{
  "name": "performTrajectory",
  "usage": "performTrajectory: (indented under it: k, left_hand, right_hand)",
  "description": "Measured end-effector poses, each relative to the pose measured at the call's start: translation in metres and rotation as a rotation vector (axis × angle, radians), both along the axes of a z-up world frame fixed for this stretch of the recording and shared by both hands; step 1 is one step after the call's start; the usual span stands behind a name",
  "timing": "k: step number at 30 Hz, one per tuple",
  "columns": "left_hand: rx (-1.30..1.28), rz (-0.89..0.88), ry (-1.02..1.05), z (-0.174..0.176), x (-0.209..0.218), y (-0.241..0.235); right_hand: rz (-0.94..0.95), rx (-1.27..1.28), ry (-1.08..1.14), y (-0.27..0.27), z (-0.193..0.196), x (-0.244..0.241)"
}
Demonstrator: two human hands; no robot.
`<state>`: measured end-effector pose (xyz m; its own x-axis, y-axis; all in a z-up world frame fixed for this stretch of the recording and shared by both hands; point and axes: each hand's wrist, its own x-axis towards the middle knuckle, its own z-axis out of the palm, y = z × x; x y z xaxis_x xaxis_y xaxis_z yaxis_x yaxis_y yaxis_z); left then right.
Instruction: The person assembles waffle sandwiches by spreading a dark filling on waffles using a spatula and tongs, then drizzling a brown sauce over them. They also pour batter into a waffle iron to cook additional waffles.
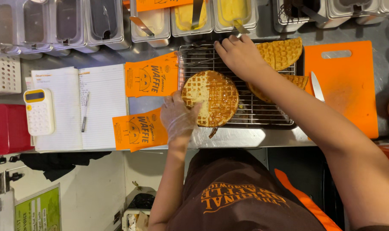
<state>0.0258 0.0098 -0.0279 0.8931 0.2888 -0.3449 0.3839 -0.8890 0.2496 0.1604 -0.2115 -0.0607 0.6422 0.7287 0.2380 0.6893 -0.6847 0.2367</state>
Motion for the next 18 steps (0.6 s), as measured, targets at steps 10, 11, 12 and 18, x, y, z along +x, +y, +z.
performTrajectory:
  k: [10,11,12,18]
  left_hand:
    - [-0.405,0.276,0.059,0.024,0.014,-0.004]
    - [-0.457,0.172,-0.064,0.024,0.014,-0.006]
    - [-0.506,0.070,-0.185,0.023,0.010,-0.008]
    - [-0.381,-0.588,-0.468,-0.004,0.004,-0.039]
  right_hand:
    - [-0.164,0.480,0.381,-0.043,0.098,-0.091]
    - [-0.275,0.496,0.468,-0.054,0.110,-0.109]
    - [-0.322,0.543,0.521,-0.067,0.119,-0.127]
    - [-0.672,0.669,0.903,-0.119,0.106,-0.212]
